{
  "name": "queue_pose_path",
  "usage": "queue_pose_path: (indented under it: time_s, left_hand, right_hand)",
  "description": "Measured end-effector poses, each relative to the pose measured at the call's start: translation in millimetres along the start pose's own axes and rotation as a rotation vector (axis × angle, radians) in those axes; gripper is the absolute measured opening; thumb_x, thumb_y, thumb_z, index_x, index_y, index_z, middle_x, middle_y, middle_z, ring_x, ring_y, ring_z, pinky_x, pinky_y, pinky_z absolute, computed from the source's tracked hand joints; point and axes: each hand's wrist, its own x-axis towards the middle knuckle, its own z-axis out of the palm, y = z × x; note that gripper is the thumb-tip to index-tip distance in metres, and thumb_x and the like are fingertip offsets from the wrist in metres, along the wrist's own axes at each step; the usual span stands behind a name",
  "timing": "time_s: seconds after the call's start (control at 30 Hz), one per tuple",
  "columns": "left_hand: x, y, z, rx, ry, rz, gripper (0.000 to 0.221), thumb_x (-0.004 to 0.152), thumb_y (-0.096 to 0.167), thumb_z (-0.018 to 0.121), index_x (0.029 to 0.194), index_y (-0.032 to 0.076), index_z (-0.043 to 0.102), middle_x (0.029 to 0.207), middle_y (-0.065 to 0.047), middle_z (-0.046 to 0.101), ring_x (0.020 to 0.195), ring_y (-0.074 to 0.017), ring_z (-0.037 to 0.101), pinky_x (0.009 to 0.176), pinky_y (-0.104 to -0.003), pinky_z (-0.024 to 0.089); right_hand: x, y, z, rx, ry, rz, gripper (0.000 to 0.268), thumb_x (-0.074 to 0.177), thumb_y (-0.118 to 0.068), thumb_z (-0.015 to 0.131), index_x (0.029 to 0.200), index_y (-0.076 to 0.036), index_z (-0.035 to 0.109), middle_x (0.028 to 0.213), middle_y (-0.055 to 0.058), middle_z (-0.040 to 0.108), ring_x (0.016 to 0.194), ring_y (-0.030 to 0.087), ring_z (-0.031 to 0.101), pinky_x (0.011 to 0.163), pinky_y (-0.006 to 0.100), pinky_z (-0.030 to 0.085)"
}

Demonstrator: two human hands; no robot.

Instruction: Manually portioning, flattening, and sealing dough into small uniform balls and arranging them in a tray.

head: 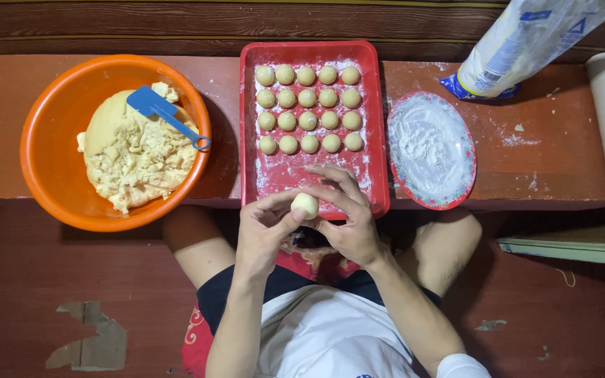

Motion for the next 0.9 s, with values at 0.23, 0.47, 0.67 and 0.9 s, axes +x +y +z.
queue_pose_path:
  time_s: [0.23, 0.47, 0.67, 0.9]
  left_hand:
    - [2, -11, -7, -0.018, -0.029, 0.024, 0.037, 0.077, 0.005, 0.086, 0.109, -0.008, 0.074, 0.105, -0.019, 0.072, 0.098, -0.0219, 0.067, 0.083, -0.036, 0.06]
    - [4, -9, 8, 0.094, 0.147, 0.043, 0.02, 0.094, 0.012, 0.074, 0.108, -0.001, 0.078, 0.1, -0.017, 0.079, 0.094, -0.0152, 0.063, 0.081, -0.033, 0.06]
    - [-3, -31, 39, 0.299, 0.234, 0.382, 0.026, 0.078, 0.003, 0.086, 0.103, 0.004, 0.079, 0.101, -0.013, 0.077, 0.101, -0.0257, 0.073, 0.089, -0.038, 0.059]
    - [4, -41, 43, 0.481, 0.214, 0.546, 0.049, 0.106, 0.051, 0.046, 0.128, 0.015, 0.071, 0.134, -0.006, 0.069, 0.136, -0.0298, 0.052, 0.116, -0.048, 0.037]
  right_hand:
    - [0, -1, 1, -0.043, 0.0, -0.037, 0.045, 0.081, -0.012, 0.087, 0.123, -0.013, 0.072, 0.137, 0.013, 0.061, 0.129, 0.034, 0.055, 0.103, 0.042, 0.051]
    - [-3, -4, 1, 0.051, -0.051, 0.017, 0.048, 0.086, -0.013, 0.081, 0.131, -0.012, 0.066, 0.148, 0.014, 0.054, 0.141, 0.034, 0.044, 0.114, 0.045, 0.042]
    - [1, -11, 19, 0.642, 0.176, 0.373, 0.051, 0.106, -0.037, 0.049, 0.15, -0.011, 0.045, 0.162, 0.016, 0.038, 0.154, 0.032, 0.027, 0.123, 0.051, 0.025]
    - [-9, 8, 22, 0.785, 0.443, 0.582, 0.037, 0.104, -0.005, 0.041, 0.141, -0.004, 0.047, 0.159, 0.02, 0.043, 0.151, 0.037, 0.036, 0.106, 0.031, 0.045]
